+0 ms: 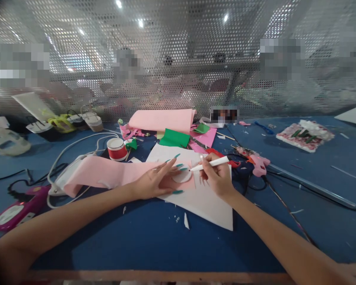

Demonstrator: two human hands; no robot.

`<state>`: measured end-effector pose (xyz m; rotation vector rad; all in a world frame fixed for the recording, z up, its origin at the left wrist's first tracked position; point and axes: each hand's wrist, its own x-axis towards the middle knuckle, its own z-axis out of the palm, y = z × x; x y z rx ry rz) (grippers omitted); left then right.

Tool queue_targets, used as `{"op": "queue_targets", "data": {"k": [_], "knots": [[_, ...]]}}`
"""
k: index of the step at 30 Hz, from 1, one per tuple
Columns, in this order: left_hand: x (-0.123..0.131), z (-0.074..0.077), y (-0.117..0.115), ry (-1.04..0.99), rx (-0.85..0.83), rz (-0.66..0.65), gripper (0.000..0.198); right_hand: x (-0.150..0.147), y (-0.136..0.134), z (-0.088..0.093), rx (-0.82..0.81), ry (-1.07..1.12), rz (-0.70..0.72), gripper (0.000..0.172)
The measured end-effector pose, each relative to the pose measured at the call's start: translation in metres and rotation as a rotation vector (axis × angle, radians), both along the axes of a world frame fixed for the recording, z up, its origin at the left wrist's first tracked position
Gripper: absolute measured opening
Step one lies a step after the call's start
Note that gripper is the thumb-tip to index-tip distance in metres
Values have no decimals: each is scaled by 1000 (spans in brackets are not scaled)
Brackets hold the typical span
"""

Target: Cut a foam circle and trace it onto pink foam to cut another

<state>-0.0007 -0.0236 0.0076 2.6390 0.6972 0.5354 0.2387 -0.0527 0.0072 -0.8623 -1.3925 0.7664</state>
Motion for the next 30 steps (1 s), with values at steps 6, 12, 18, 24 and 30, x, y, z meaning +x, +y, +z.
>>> {"op": "queue_targets", "data": {"k": [6, 12, 18, 24, 30], "knots": [[0, -1, 1, -4, 33, -33, 96, 0, -8, 1, 55, -290, 163, 34], [1, 2, -1, 14, -10, -20, 96, -2, -11, 2, 75, -386, 275, 28], [1, 3, -2, 18, -7, -8, 94, -2, -11, 0, 58, -472, 280, 24], [1, 2, 0, 10, -14, -9, 92, -4, -12, 3, 118, -532, 276, 23], [1, 2, -1, 17, -25, -21, 91, -8, -13, 12, 148, -564, 271, 21]]}}
